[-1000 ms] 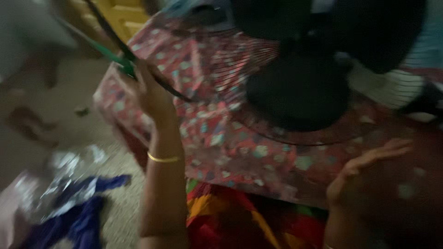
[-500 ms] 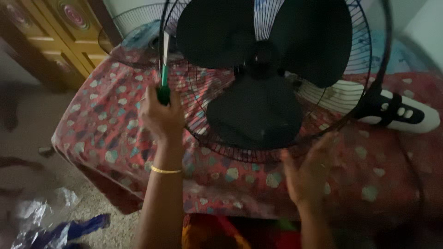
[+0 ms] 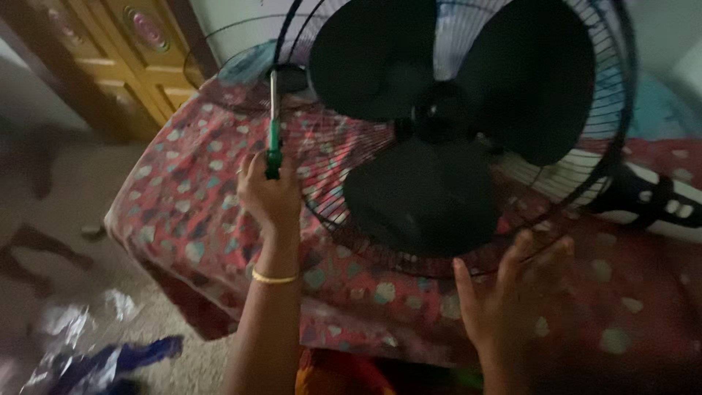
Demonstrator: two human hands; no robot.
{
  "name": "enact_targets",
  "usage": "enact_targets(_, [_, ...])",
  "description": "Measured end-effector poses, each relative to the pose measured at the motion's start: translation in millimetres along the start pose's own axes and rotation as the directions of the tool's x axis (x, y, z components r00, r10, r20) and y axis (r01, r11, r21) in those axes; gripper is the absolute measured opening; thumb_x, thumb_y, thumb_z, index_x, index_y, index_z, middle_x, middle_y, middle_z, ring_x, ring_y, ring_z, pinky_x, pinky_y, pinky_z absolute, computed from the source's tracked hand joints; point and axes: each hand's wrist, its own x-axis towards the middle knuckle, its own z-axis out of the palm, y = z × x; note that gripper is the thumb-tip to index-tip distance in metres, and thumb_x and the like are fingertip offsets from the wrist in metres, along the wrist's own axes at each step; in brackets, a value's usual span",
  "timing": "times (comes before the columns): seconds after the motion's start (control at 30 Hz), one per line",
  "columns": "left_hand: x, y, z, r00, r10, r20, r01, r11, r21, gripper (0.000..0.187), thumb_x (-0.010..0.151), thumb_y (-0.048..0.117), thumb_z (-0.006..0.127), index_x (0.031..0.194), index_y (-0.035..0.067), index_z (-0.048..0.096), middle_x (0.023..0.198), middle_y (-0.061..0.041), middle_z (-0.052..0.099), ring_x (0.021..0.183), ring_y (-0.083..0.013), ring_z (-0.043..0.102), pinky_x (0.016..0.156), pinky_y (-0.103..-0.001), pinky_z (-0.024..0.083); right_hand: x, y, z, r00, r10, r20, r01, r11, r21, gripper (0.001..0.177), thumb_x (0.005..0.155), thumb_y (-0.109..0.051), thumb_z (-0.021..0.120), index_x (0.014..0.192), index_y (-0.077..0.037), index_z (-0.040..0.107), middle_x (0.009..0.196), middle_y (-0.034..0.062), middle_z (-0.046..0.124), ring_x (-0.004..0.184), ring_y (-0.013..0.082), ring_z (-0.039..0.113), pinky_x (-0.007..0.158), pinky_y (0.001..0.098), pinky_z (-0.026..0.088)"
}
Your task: The person uses a screwdriver to loosen the central nut on a table fan, removes the front grille, and then reattaches the grille. The person then tightens the nut to secure the grille back in place.
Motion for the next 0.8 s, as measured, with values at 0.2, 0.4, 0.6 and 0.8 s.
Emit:
enact_targets(0.2, [-4.6,-0.8,2.1,0.99,-0.119,0.076,0.126,0.987,-0.099,0.029,0.094,0.024,0.071,0.11,0.0,0.068,0.076,-0.007,0.063,0.065,-0.019,0.058,0.062,-0.036,0.047,-13.2,2.7,0.1,0.997,-0.07,-0.013,0.068,0.993,-0.101,0.076,0.097,-0.071,0.049,0.142,-0.012,0.064,0.173,0.0291,0.022,0.154,0.0607,0.017,0.116,0.0783,0.013])
enact_targets(0.4, [-8.6,-5.1,3.5,0.968,-0.206,0.143,0.229,0.959,-0.17,0.033,0.096,0.029,0.07,0.112,0.001,0.07,0.076,-0.007,0.065,0.064,-0.0143,0.058,0.06,-0.033,0.047,-26.2,4.6,1.8,0.985,-0.101,-0.137,0.098,0.995,-0.027,0.059,0.103,-0.059,0.054,0.122,-0.006,0.072,0.176,0.0257,0.028,0.159,0.055,0.025,0.124,0.0754,0.018])
enact_targets(0.6, [-8.8,-15.4,7.4,0.98,-0.145,0.138,0.18,0.942,-0.282,0.033,0.093,0.025,0.075,0.112,-0.001,0.069,0.083,-0.006,0.07,0.069,-0.0131,0.061,0.064,-0.032,0.051,-30.9,3.7,-3.4,0.955,-0.19,-0.23,0.208,0.976,0.058,0.051,0.099,-0.049,0.064,0.118,-0.002,0.065,0.165,0.0244,0.037,0.154,0.0537,0.03,0.121,0.0726,0.03])
enact_targets(0.8, [-10.2,-18.2,10.0,0.991,-0.102,0.091,0.122,0.961,-0.248,0.029,0.096,0.022,0.074,0.114,-0.001,0.069,0.084,-0.006,0.068,0.071,-0.0138,0.061,0.067,-0.032,0.052,-30.4,3.1,-1.8,0.961,-0.182,-0.209,0.199,0.978,0.059,0.05,0.1,-0.048,0.063,0.122,-0.003,0.064,0.168,0.0252,0.037,0.149,0.0551,0.039,0.112,0.0712,0.038])
